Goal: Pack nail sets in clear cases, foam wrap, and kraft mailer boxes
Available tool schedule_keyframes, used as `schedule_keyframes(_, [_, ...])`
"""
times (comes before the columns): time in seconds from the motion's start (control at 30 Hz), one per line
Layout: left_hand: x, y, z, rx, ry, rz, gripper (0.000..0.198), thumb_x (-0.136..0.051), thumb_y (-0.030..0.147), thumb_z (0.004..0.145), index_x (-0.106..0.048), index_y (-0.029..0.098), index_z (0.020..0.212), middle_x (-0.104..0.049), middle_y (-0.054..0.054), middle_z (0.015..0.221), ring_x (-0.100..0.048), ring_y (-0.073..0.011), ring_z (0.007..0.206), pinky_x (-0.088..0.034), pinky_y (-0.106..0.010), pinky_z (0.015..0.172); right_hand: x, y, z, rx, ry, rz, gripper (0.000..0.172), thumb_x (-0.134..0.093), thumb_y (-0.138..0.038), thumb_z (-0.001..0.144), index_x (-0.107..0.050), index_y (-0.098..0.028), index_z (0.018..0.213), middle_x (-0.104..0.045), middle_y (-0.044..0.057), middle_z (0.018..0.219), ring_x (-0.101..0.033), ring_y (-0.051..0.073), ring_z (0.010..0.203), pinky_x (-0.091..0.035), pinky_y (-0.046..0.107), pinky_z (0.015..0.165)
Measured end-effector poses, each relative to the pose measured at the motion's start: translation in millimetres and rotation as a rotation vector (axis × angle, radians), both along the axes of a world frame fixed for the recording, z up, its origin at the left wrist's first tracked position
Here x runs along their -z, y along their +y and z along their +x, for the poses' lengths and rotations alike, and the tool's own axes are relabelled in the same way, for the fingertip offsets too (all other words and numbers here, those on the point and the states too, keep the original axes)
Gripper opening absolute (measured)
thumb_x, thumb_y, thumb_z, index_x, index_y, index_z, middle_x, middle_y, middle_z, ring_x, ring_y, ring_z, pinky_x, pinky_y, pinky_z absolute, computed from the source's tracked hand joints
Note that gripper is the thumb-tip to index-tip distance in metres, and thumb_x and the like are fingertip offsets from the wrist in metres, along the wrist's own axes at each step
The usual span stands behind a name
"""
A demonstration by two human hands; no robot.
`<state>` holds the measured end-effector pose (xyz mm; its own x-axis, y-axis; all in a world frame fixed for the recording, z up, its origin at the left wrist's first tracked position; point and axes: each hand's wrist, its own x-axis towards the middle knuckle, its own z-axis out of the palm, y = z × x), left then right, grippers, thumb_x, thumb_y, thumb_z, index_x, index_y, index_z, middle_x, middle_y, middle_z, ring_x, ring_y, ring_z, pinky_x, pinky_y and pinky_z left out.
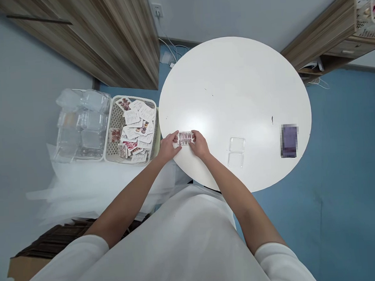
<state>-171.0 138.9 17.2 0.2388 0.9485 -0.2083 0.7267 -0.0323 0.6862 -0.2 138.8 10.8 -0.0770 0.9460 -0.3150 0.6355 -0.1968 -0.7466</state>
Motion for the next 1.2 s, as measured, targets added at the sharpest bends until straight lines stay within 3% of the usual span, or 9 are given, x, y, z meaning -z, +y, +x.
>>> schedule_keyframes(0.27, [-7.6,-23.3,42.4,0.074,-0.112,0.016,0.059,-0.057,0.016,0.071,-0.037,0.02,0.126,-0.055,-0.003,0.096,-0.053,-0.015,0.085,-0.043,-0.031,0.082,-12.3,-31.2,64.2,-0.123,0.01,0.06,0.062,-0.053,-0.021,0.072,-0.03,-0.02,0.129,-0.052,0.007,0.106,-0.052,0.018,0.088,-0.044,0.037,0.081])
schedule_keyframes(0.5, [-18.8,-72.7,115.2,0.129,-0.168,-0.015,0.062,-0.06,0.018,0.071,-0.035,0.022,0.127,-0.054,-0.003,0.094,-0.053,-0.0153,0.084,-0.044,-0.034,0.081,-27.4,-88.3,145.5,-0.175,0.023,0.073,0.064,-0.053,-0.021,0.074,-0.027,-0.025,0.132,-0.049,0.007,0.106,-0.052,0.02,0.092,-0.045,0.038,0.082])
schedule_keyframes(0.73, [-13.2,-115.3,175.6,0.195,-0.136,-0.059,0.065,-0.065,0.023,0.068,-0.036,0.022,0.126,-0.054,-0.004,0.096,-0.053,-0.0174,0.088,-0.045,-0.035,0.081,-18.9,-136.8,212.8,-0.168,0.04,0.04,0.06,-0.056,-0.024,0.073,-0.032,-0.026,0.127,-0.051,0.006,0.104,-0.052,0.021,0.094,-0.045,0.041,0.082])
schedule_keyframes(0.93, [-13.6,-102.4,196.3,0.198,0.07,-0.054,0.061,-0.068,0.025,0.064,-0.043,0.026,0.12,-0.048,-0.006,0.107,-0.047,-0.0244,0.102,-0.041,-0.041,0.085,-9.1,-130.3,228.6,-0.151,-0.052,0.076,0.06,-0.061,-0.027,0.068,-0.037,-0.026,0.123,-0.045,0.008,0.114,-0.041,0.026,0.11,-0.04,0.044,0.088])
schedule_keyframes(1.2, [-4.3,-80.2,203.3,0.245,0.19,-0.039,0.059,-0.068,0.025,0.064,-0.045,0.026,0.118,-0.047,-0.006,0.107,-0.046,-0.0248,0.101,-0.041,-0.037,0.08,2.6,-114.8,223.7,-0.147,-0.181,0.073,0.057,-0.062,-0.025,0.067,-0.04,-0.021,0.119,-0.045,0.009,0.114,-0.041,0.026,0.109,-0.042,0.041,0.083])
